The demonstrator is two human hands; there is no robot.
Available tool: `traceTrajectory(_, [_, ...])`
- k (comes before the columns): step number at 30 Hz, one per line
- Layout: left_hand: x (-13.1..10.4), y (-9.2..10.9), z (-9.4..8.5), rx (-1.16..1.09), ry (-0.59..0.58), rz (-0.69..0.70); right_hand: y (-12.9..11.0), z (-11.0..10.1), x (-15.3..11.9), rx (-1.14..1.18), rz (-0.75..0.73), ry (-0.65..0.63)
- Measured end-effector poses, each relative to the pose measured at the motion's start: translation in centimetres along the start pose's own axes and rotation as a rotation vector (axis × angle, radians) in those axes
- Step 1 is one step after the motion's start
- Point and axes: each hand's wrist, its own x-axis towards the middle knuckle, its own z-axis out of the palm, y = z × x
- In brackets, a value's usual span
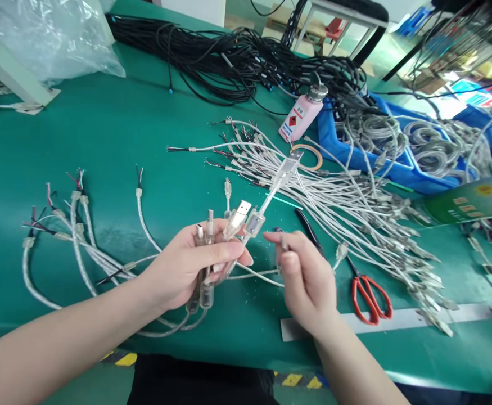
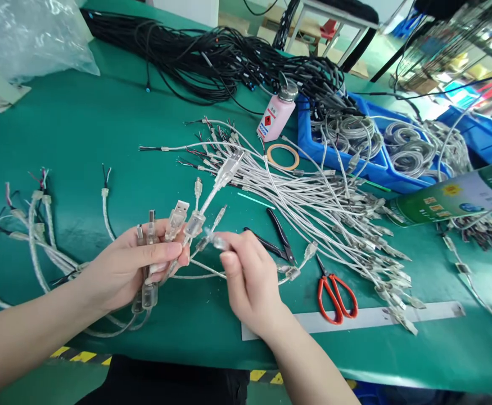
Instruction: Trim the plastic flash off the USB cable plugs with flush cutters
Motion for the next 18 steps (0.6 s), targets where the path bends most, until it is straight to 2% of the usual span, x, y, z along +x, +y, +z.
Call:
traceTrajectory(2, [0.01,0.03,-0.04,-0.031,-0.009,-0.001,-0.11,0.15,0.02,-0.109,-0.092,-0.068])
traceTrajectory(6, [0.03,0.07,0.02,-0.076,-0.008,-0.007,-0.14,0.53,0.21,-0.247,-0.172,-0.069])
traceTrajectory(18, [0.0,0.09,-0.03,-0.107,-0.006,-0.005,0.16,0.2,0.24,-0.309,-0.193,-0.047])
